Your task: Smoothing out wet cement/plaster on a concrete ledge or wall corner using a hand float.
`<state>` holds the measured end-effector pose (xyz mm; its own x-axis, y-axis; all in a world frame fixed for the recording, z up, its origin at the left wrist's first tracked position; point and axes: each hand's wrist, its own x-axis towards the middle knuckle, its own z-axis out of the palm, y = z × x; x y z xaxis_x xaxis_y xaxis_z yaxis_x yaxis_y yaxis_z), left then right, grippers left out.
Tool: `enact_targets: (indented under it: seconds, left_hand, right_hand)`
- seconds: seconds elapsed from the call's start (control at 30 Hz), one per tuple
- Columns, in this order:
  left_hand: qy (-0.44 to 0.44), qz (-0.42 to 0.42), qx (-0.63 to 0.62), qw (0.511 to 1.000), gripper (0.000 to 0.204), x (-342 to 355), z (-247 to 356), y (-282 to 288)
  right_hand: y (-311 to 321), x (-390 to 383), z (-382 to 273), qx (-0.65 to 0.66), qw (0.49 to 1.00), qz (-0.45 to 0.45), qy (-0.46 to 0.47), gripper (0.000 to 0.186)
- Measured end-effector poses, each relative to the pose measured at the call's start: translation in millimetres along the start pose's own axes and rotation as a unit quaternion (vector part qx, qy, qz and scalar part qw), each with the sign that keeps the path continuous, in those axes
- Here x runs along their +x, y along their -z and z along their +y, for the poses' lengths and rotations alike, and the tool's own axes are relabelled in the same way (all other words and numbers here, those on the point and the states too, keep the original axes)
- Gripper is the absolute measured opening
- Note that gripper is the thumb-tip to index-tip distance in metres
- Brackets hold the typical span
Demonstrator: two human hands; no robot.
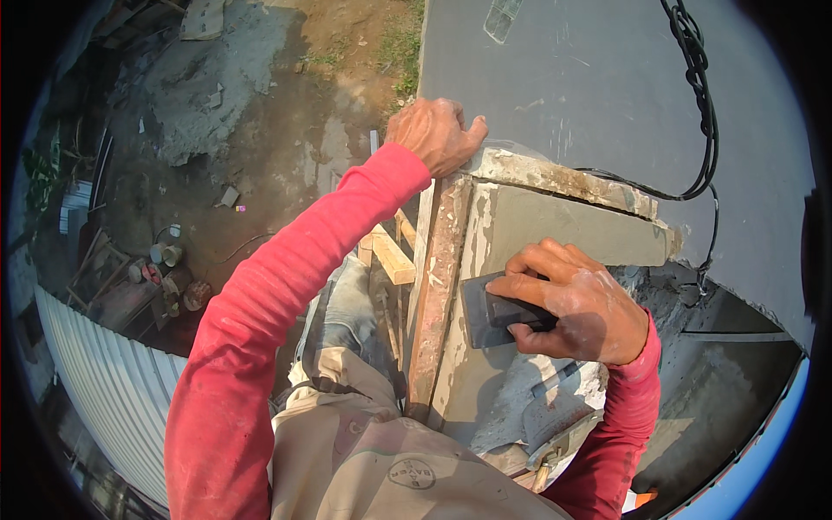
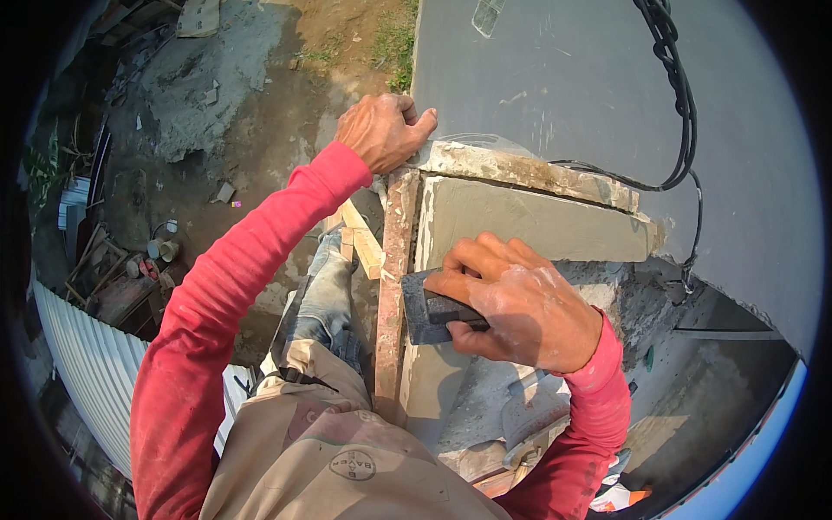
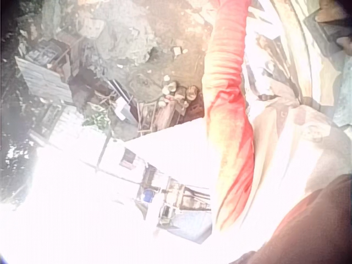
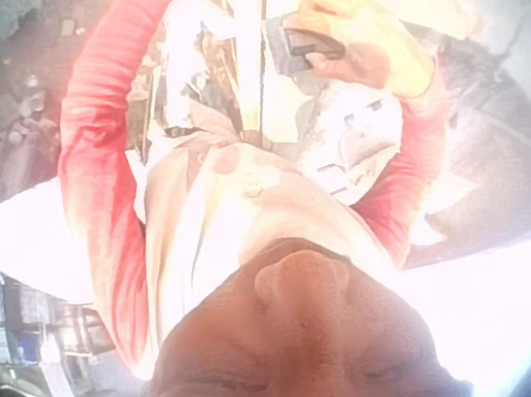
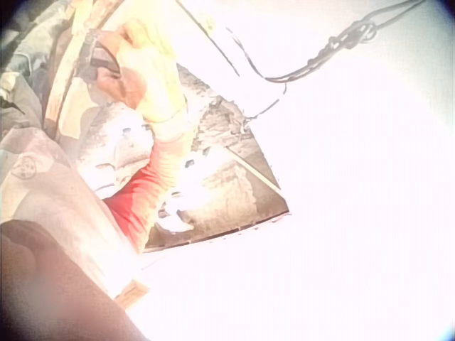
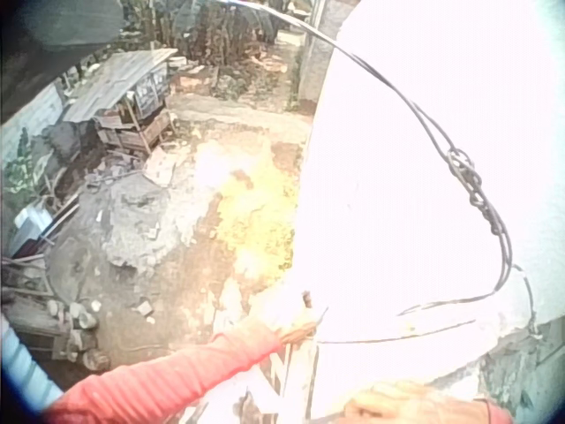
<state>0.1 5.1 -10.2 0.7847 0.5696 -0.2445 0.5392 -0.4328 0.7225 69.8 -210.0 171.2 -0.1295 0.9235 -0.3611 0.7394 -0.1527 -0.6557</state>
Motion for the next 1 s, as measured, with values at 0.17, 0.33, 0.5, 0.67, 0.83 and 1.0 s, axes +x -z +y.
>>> enact_targets:
  seconds: [0.17, 0.33, 0.5, 0.67, 0.83, 1.0]
  left_hand:
    - [-0.004, -0.019, -0.001, 1.0, 0.054, 0.2, 1.7, 3.8]
    - [0.0, -0.025, 0.002, 1.0, 0.053, -0.4, 2.7, 8.0]
    - [-0.005, -0.01, -0.003, 1.0, 0.053, 1.9, -1.7, 1.8]
    - [-0.012, -0.01, 0.001, 1.0, 0.054, 3.3, -3.8, -2.4]
    - [-0.011, -0.007, -0.003, 1.0, 0.055, 3.6, -2.7, -1.2]
    - [-0.014, 0.013, -0.008, 1.0, 0.058, 6.0, -6.3, -4.7]
  right_hand:
    - [66.9, 4.0, 47.5, 0.061, 0.982, 0.155, -0.089, 0.036]
    - [81.5, 87.4, 108.7, 0.271, 0.961, -0.012, -0.056, 0.033]
    - [59.3, 72.3, 121.9, 0.275, 0.955, -0.033, -0.108, 0.034]
    - [95.0, -9.0, 130.4, 0.26, 0.928, -0.007, -0.267, 0.035]
    - [89.5, -46.9, 57.8, 0.228, 0.905, 0.259, -0.25, 0.037]
    - [20.2, -39.9, -14.5, 0.236, 0.88, 0.378, -0.162, 0.042]
